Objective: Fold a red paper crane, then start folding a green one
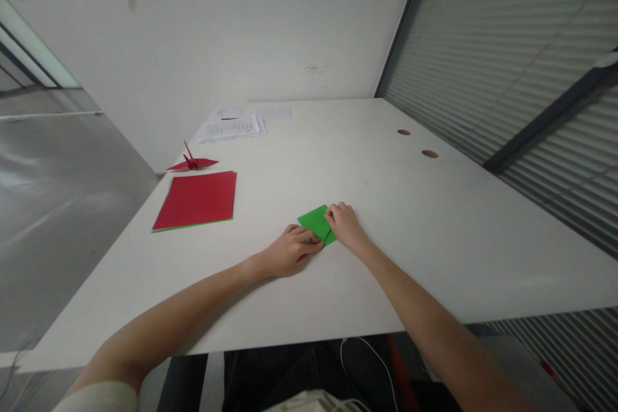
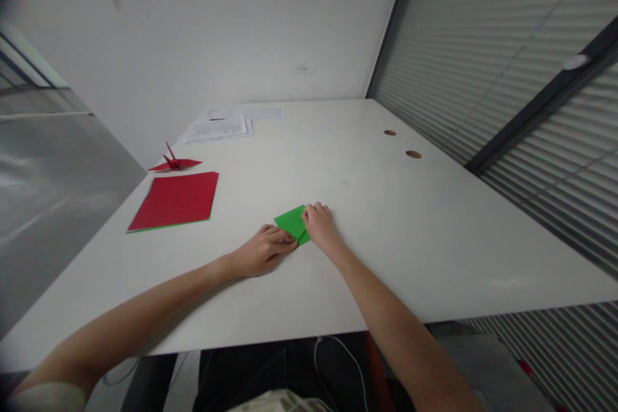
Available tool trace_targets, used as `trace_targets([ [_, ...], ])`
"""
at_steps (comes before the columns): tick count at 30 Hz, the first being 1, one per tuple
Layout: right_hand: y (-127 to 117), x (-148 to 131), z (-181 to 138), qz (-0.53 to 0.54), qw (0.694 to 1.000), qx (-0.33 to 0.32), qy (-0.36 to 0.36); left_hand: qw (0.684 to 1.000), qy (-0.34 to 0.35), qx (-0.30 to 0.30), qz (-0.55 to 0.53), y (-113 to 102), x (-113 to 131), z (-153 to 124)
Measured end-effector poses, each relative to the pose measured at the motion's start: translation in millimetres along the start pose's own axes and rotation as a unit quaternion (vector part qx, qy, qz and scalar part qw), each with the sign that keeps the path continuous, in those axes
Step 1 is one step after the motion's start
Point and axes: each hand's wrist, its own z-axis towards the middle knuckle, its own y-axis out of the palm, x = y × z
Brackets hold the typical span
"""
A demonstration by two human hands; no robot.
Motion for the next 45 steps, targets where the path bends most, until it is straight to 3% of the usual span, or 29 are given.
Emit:
trace_targets([
  [21, 0.2, -0.9, 1.7, -0.001, 1.000, -0.015, 0.013, 0.999, 0.015, -0.019, 0.039, -1.4, 3.5, 1.2],
  [25, -0.8, -1.4, 1.1, -0.007, 1.000, -0.015, 0.014, 0.999, 0.023, -0.028, 0.013, -1.9, 0.1, -0.8],
  [32, -0.9, -3.3, -1.0, -0.021, 1.000, -0.005, 0.011, 0.996, -0.031, -0.011, -0.077, -4.8, -4.0, -2.2],
  [45, 0.0, -1.8, 1.0, -0.022, 1.000, -0.012, 0.011, 0.998, -0.021, -0.020, -0.063, -5.3, -2.4, -1.0],
])
